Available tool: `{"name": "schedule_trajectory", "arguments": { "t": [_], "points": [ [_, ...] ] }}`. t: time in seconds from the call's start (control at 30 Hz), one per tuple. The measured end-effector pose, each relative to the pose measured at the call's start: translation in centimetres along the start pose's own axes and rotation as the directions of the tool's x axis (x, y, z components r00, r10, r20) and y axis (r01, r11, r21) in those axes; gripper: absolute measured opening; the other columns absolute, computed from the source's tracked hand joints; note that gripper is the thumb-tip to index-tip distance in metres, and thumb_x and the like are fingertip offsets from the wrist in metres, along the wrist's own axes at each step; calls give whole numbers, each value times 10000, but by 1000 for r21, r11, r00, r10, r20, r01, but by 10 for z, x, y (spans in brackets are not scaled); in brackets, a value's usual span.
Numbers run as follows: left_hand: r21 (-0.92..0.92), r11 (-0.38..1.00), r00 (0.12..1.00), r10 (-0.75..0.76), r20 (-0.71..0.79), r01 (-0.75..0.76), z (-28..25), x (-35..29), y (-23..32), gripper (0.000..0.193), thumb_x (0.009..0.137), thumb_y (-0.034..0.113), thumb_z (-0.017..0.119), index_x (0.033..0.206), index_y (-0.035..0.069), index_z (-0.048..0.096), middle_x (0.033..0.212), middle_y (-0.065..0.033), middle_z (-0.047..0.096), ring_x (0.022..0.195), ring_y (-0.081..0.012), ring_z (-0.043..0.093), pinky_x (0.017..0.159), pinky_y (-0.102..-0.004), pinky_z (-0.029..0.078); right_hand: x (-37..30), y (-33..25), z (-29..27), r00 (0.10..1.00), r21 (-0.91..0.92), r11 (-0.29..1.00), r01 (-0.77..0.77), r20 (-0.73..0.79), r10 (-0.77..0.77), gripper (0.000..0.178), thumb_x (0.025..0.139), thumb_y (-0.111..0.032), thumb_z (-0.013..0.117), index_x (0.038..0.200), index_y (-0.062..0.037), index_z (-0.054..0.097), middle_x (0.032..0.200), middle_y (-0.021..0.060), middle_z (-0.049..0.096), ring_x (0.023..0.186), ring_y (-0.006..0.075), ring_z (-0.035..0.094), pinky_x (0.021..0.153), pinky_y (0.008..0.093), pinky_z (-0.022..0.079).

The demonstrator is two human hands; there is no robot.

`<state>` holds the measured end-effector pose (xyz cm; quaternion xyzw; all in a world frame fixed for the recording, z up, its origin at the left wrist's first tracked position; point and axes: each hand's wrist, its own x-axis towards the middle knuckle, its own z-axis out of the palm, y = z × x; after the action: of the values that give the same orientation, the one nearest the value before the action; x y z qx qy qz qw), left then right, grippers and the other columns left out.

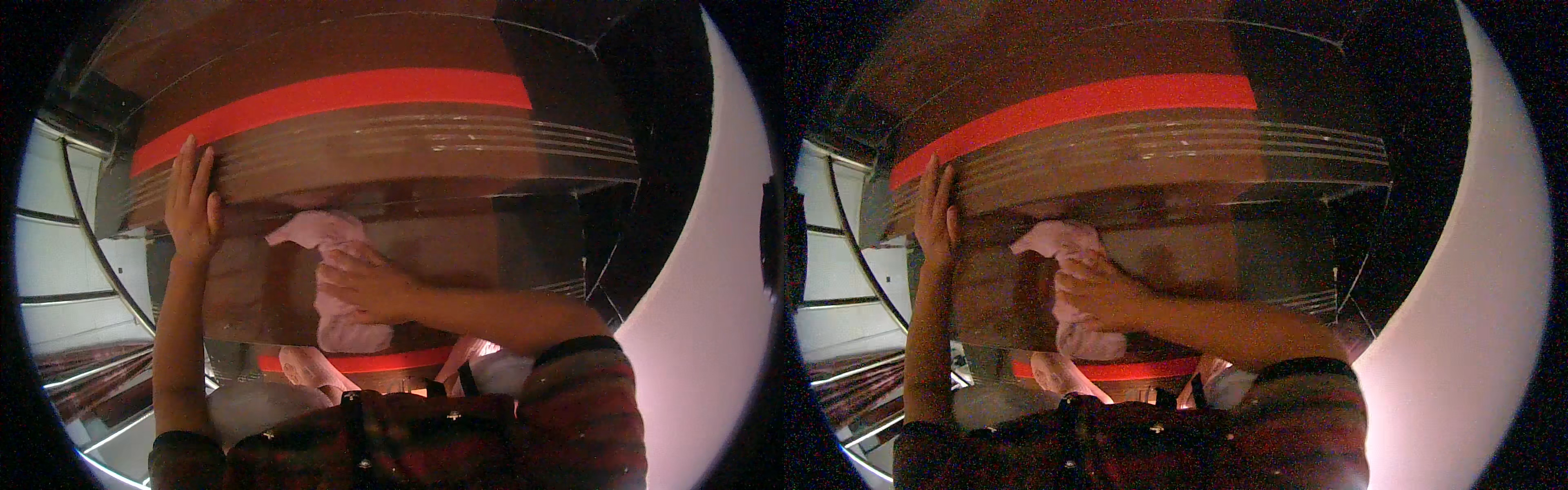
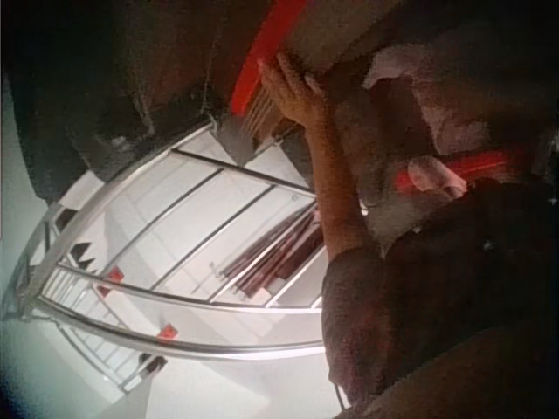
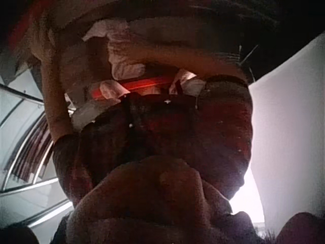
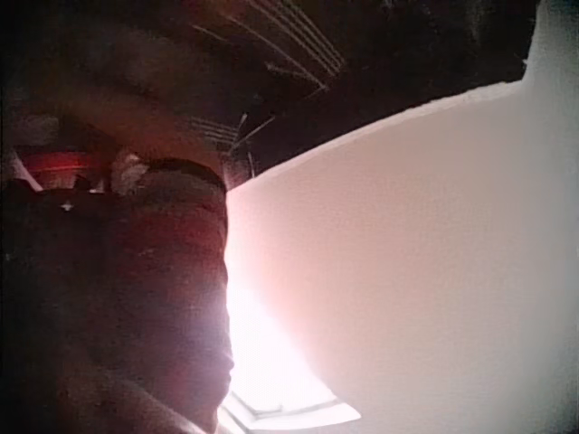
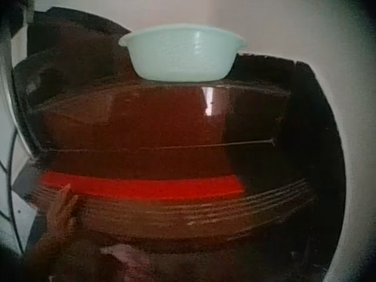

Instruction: The person kneels on a spiral staircase and wipes the brown tiled steps with a pink cloth. They move a light blue plastic basin to access different areas and continue wiping the stairs methodically.

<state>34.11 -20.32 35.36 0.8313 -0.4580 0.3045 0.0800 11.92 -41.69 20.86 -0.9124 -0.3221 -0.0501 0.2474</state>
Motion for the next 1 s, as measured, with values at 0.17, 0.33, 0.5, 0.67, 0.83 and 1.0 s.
{"name": "schedule_trajectory", "arguments": {
  "t": [0.17, 0.33, 0.5, 0.67, 0.83, 1.0],
  "points": [
    [30, 999, 1000, -10, 10, 10, 2, -5, -1, 450, 981, 278, 351, 1305, 34, 547, 1438, -168, 442, 1310, -370, 438, 1083, -441, 349, -111, 58, -66, 985, -143, 988, -58, 155, 80, 696, 803, -461, 640, 1399, -157, 450, 1535, 67, 298, 1442, 331, 176, 1174, 517, 86],
    [32, 999, 1000, 18, -10, -18, 3, -4, -2, 449, 990, 272, 324, 1279, 34, 573, 1419, -153, 473, 1312, -352, 442, 1081, -437, 350, -237, 68, -128, 835, -269, 800, -536, -33, 549, 591, 758, -113, 600, 1344, -120, 528, 1468, 134, 400, 1395, 395, 277, 1160, 507, 182],
    [41, 999, 999, 26, -26, -25, 5, -4, -2, 437, 984, 244, 332, 1278, 33, 576, 1417, -149, 478, 1314, -344, 444, 1078, -425, 356, -292, 47, -125, 629, -168, 617, -769, -374, 682, 477, 874, -189, 456, 1329, -69, 538, 1457, 209, 395, 1386, 430, 283, 1141, 532, 204],
    [43, 999, 1000, 12, 2, -12, 7, -7, -3, 432, 988, 232, 330, 1287, 30, 567, 1418, -143, 479, 1322, -339, 437, 1080, -421, 353, -299, 5, -94, 612, -173, 604, -778, -425, 666, 499, 909, -286, 432, 1360, -84, 504, 1491, 200, 345, 1392, 439, 263, 1133, 552, 192],
    [40, 999, 1000, 13, 12, -14, 4, -6, -1, 427, 988, 233, 343, 1287, 22, 563, 1406, -140, 493, 1321, -339, 440, 1080, -421, 353, -307, -24, -92, 677, -224, 640, -735, -295, 674, 578, 851, -321, 540, 1388, -119, 468, 1528, 145, 291, 1410, 406, 237, 1142, 550, 193],
    [25, 1000, 1000, 4, 15, -5, 3, -5, 0, 420, 984, 221, 351, 1283, 12, 560, 1386, -143, 513, 1311, -339, 452, 1075, -428, 357, -326, -20, -140, 622, -595, 548, -588, 99, 776, 578, 766, -189, 657, 1324, -107, 529, 1482, 112, 379, 1385, 357, 312, 1113, 491, 309]
  ]
}}
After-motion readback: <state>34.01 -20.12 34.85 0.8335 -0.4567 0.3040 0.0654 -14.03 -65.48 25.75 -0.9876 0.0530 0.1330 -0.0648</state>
